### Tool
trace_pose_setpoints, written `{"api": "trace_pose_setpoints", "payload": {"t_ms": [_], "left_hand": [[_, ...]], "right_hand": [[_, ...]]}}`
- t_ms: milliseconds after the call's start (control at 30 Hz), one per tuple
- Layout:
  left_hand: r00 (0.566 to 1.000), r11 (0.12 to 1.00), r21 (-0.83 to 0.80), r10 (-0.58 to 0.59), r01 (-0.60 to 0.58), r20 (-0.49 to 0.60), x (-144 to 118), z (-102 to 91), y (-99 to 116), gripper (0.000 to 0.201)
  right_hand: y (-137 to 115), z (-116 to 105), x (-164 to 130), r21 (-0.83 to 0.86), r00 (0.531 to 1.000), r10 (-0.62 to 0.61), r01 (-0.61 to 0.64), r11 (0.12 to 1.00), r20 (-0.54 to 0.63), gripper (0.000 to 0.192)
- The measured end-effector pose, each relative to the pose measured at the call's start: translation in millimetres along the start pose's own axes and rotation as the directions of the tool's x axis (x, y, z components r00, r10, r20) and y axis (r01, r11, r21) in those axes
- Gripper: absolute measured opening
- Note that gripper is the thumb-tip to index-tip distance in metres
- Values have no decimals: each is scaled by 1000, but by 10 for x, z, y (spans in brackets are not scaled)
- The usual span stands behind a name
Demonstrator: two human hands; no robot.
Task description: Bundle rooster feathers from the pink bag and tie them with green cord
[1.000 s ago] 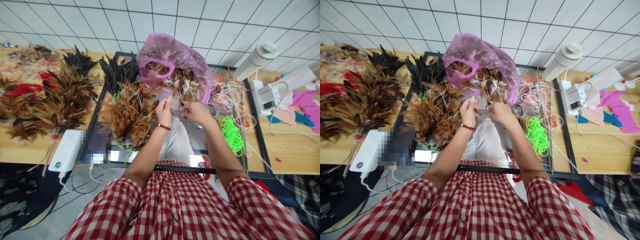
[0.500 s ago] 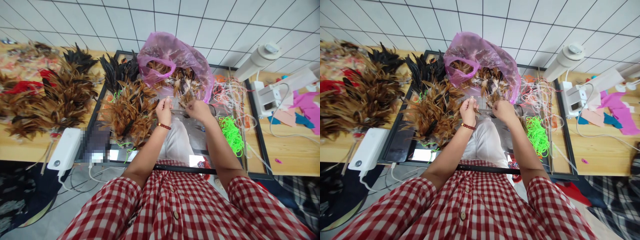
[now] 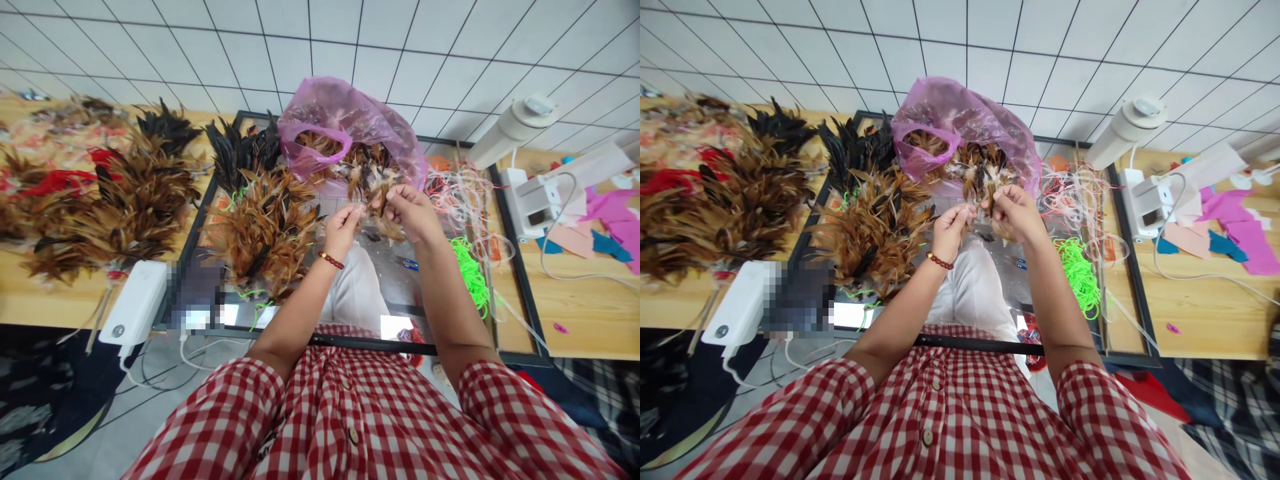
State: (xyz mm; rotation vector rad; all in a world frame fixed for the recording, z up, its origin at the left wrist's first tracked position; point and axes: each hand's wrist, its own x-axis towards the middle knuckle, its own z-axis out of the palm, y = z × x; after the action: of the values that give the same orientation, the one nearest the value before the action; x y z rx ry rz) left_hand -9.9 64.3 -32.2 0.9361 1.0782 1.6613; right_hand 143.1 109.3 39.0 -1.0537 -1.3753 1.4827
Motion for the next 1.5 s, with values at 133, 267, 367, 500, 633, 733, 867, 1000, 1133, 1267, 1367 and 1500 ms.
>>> {"api": "trace_pose_setpoints", "payload": {"t_ms": [133, 267, 367, 500, 633, 733, 867, 1000, 1133, 1267, 1367, 1500], "left_hand": [[992, 999, 49, 0, -7, 129, -24, 2, 0, 43], [999, 997, 69, -32, 31, 17, -23, 2, -26, 38], [990, 996, 77, -31, 42, -136, 2, -13, -22, 31], [967, 964, 261, 108, -45, -231, 8, -38, 54, 27], [956, 861, 450, 290, -235, -54, -47, -28, 120, 31], [940, 819, 468, 326, -333, 98, -76, -11, 115, 33], [930, 816, 449, 343, -364, 132, -77, -15, 91, 36], [921, 809, 446, 371, -382, 116, -76, -24, 105, 34], [909, 792, 447, 383, -415, 165, -98, -11, 128, 32], [919, 811, 433, 342, -393, 194, -119, 14, 157, 33], [935, 845, 401, 310, -353, 170, -115, 23, 167, 34], [958, 915, 300, 285, -272, -1, -70, 9, 136, 32]], "right_hand": [[28, 38, 3, 10, 998, 21, -21, 1000, 61, 55], [-43, 60, -21, -26, 999, 45, -45, 999, -30, 54], [-92, 30, -20, -47, 993, 58, -63, 997, -98, 52], [-67, -8, 16, 22, 989, 42, -39, 999, -141, 48], [-6, 72, 26, 145, 985, 113, -94, 985, -130, 38], [38, 169, 6, 227, 985, 167, -153, 962, -45, 33], [59, 207, -2, 243, 986, 163, -153, 958, -21, 35], [-5, 137, 10, 236, 972, 199, -166, 958, -124, 32], [-66, 115, -6, 296, 958, 285, -273, 916, -1, 36], [-83, 180, -38, 310, 980, 190, -198, 930, 57, 40], [-115, 196, -59, 338, 996, 84, -72, 938, -22, 40], [-163, 131, -93, 125, 992, -39, 54, 991, -120, 41]]}}
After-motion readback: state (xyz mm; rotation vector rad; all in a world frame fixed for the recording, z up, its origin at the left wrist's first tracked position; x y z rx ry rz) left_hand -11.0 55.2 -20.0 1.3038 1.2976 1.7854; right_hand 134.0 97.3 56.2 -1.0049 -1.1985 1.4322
